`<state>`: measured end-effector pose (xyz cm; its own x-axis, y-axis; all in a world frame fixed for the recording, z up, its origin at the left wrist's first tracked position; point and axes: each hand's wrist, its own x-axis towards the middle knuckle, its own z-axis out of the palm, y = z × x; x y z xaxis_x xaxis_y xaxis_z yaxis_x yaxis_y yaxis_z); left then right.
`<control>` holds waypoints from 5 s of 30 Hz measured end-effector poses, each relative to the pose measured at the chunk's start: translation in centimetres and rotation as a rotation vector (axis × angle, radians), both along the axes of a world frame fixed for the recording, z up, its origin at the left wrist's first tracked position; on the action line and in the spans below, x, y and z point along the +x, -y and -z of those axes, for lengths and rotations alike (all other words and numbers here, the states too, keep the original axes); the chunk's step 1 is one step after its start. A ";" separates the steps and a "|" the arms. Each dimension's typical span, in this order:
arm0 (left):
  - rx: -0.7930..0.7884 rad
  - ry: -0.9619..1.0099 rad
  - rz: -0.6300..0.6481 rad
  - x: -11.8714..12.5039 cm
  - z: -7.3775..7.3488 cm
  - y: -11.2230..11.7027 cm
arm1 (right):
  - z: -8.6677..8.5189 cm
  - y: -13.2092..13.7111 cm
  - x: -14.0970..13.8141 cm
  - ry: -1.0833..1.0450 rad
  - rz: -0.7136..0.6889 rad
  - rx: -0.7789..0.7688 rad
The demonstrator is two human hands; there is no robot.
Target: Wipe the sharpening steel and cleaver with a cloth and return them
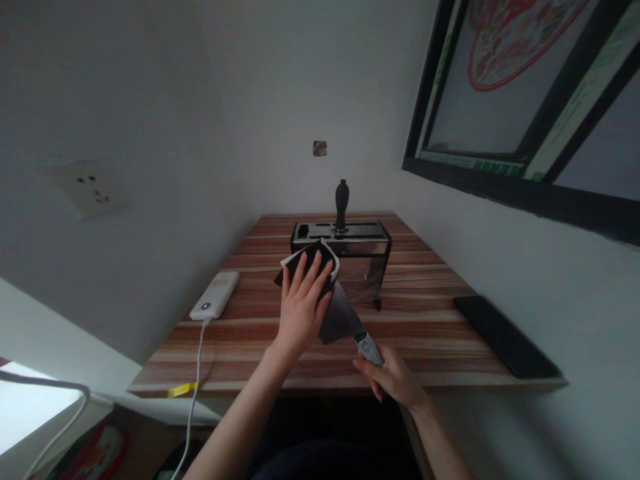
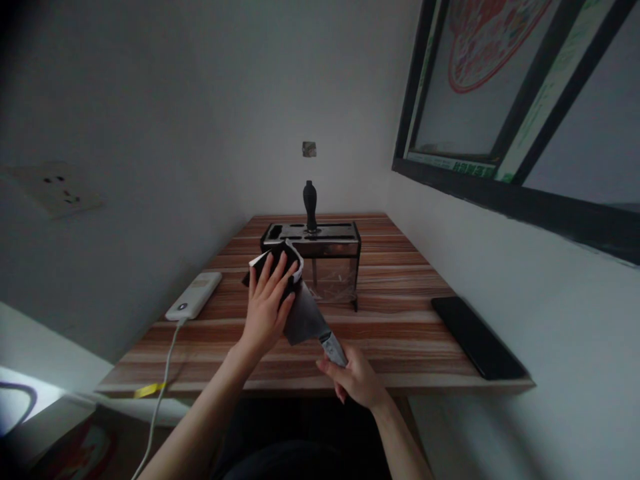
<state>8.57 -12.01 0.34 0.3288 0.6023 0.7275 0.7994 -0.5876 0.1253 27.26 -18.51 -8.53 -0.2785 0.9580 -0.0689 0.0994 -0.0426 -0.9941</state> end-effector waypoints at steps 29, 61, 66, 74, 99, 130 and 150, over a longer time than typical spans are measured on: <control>-0.118 -0.252 0.159 1.9 5.4 4.6 | -0.7 -0.2 -0.1 -0.050 0.020 0.073; -0.054 -0.046 0.015 0.5 2.4 0.8 | -0.2 -0.1 -0.1 -0.017 0.009 0.030; -0.097 -0.146 0.085 1.2 4.7 3.1 | -0.4 -0.2 -0.1 -0.032 0.028 0.050; -0.123 -0.220 0.198 1.1 5.8 4.9 | -0.6 -0.1 -0.1 -0.020 0.036 0.078; -0.145 -0.189 0.068 2.3 5.6 3.6 | -0.8 0.0 -0.4 -0.027 0.058 0.083; -0.016 0.055 -0.091 -0.7 -1.1 -2.1 | -0.5 0.2 -0.3 0.063 0.009 0.043; -0.078 -0.210 0.096 1.2 5.3 3.3 | -0.5 -0.1 -0.2 0.018 0.023 0.047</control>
